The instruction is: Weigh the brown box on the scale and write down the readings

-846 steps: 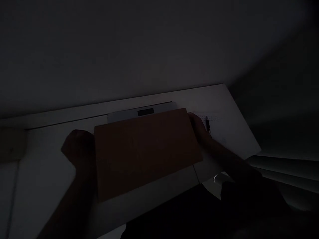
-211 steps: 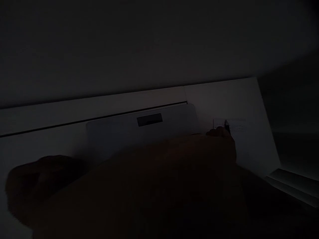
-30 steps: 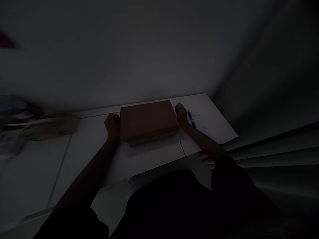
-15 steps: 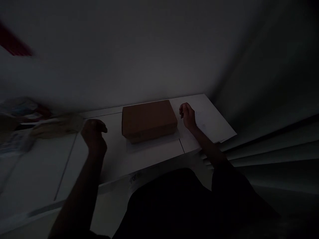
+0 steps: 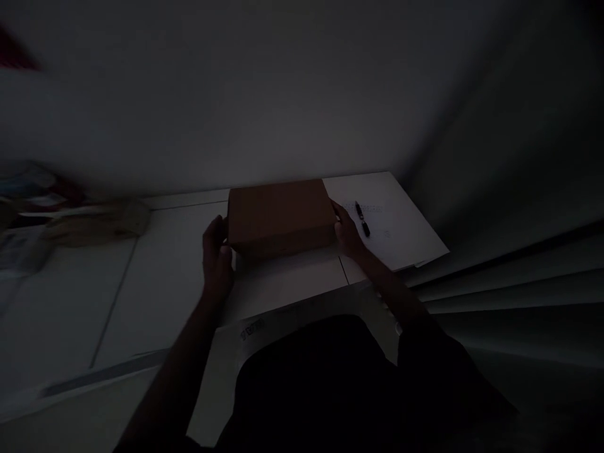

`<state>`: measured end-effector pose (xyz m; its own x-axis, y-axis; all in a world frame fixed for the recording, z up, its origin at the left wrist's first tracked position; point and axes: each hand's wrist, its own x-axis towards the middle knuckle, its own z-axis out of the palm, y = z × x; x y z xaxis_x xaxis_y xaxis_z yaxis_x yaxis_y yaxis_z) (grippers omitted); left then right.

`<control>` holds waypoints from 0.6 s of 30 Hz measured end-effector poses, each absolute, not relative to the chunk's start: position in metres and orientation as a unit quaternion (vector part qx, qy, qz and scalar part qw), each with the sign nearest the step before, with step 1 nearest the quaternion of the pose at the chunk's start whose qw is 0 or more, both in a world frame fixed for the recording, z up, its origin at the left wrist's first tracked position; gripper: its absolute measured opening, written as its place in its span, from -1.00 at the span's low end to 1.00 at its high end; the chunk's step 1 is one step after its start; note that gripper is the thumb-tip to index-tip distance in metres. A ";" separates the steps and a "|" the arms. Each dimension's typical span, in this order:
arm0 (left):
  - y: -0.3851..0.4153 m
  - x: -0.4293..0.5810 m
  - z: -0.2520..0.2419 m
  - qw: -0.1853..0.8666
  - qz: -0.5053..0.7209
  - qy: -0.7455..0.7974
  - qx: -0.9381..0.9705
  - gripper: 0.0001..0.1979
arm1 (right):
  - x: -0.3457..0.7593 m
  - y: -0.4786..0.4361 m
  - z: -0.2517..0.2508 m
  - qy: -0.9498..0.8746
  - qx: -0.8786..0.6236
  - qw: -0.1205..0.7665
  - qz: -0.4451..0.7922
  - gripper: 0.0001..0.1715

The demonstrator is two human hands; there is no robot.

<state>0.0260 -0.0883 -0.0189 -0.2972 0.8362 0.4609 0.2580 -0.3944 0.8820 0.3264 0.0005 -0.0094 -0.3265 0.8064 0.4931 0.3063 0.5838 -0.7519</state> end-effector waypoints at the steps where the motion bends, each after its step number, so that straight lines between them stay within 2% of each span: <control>1: -0.089 0.026 -0.019 0.223 0.618 0.507 0.558 -0.21 | 0.326 -0.001 -0.008 -0.769 -0.365 0.450 0.269 -0.04; 10: -0.094 0.029 -0.016 0.222 0.547 0.549 0.591 -0.20 | 0.325 -0.007 -0.009 -0.779 -0.369 0.447 0.238 -0.27; 18: -0.095 0.024 -0.024 0.203 0.506 0.606 0.579 -0.15 | 0.327 -0.007 -0.009 -0.789 -0.365 0.444 0.218 -0.31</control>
